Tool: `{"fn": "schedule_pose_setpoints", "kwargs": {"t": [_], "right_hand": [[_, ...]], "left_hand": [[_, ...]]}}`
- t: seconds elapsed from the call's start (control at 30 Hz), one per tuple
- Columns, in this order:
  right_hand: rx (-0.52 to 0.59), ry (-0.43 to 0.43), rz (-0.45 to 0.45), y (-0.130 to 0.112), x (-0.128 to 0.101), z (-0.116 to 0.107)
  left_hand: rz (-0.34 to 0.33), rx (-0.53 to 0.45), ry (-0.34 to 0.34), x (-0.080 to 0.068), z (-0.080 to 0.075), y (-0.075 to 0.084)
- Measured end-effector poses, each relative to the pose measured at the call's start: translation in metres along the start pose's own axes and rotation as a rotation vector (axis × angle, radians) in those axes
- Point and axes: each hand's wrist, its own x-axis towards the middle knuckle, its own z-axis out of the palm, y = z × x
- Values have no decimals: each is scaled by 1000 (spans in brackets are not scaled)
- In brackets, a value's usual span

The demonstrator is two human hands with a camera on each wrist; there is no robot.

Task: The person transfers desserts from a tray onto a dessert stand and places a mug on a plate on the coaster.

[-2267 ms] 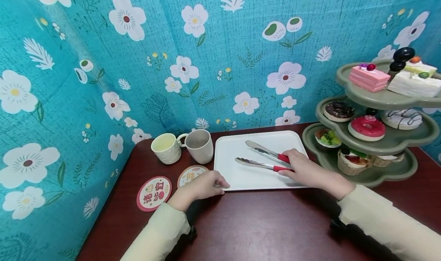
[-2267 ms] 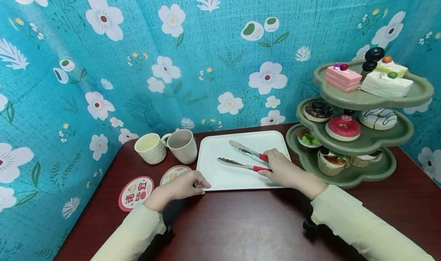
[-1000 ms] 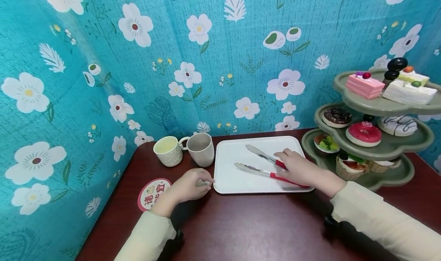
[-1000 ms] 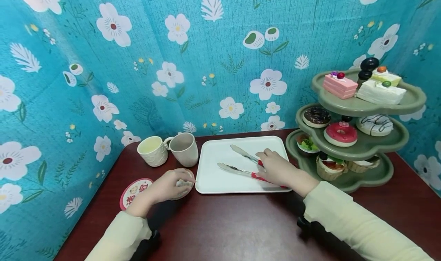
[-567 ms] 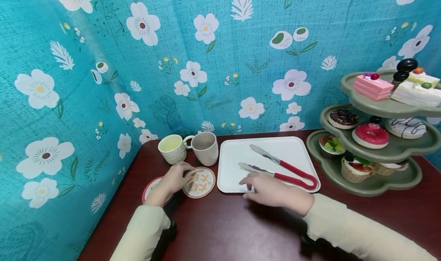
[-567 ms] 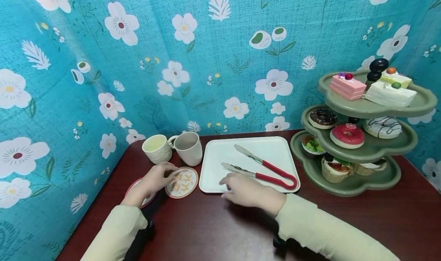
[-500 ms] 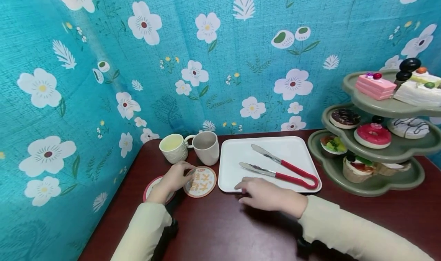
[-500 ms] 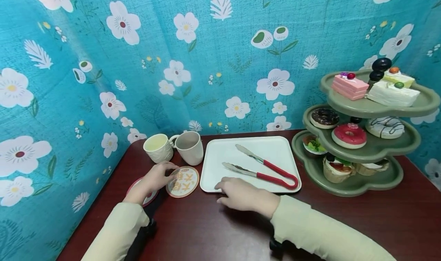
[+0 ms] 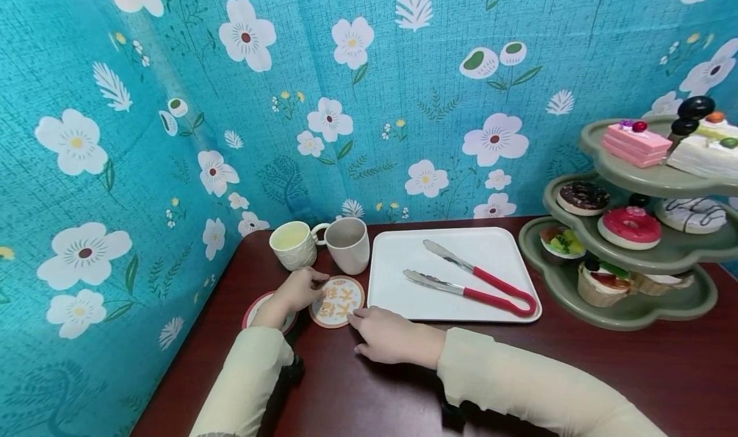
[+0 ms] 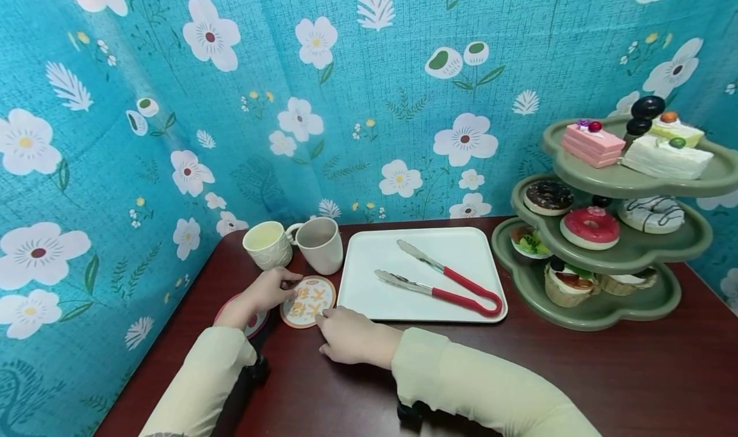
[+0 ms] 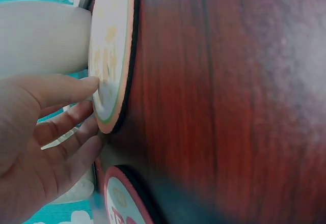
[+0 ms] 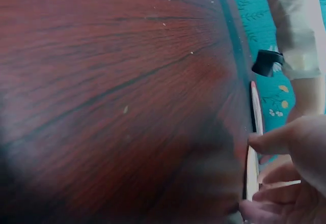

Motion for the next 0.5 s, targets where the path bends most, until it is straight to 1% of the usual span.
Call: {"fn": "schedule_pose_setpoints", "kwargs": {"t": [0.13, 0.23, 0.4, 0.5], "right_hand": [[-84, 4, 25, -7, 8, 2], [-112, -1, 8, -9, 11, 4], [-123, -21, -34, -10, 10, 8], [-121, -19, -54, -10, 7, 7]], "left_hand": [[30, -16, -33, 2, -1, 0], [34, -19, -68, 1, -2, 1], [-12, -36, -150, -5, -8, 1], [-24, -48, -181, -10, -13, 2]]}}
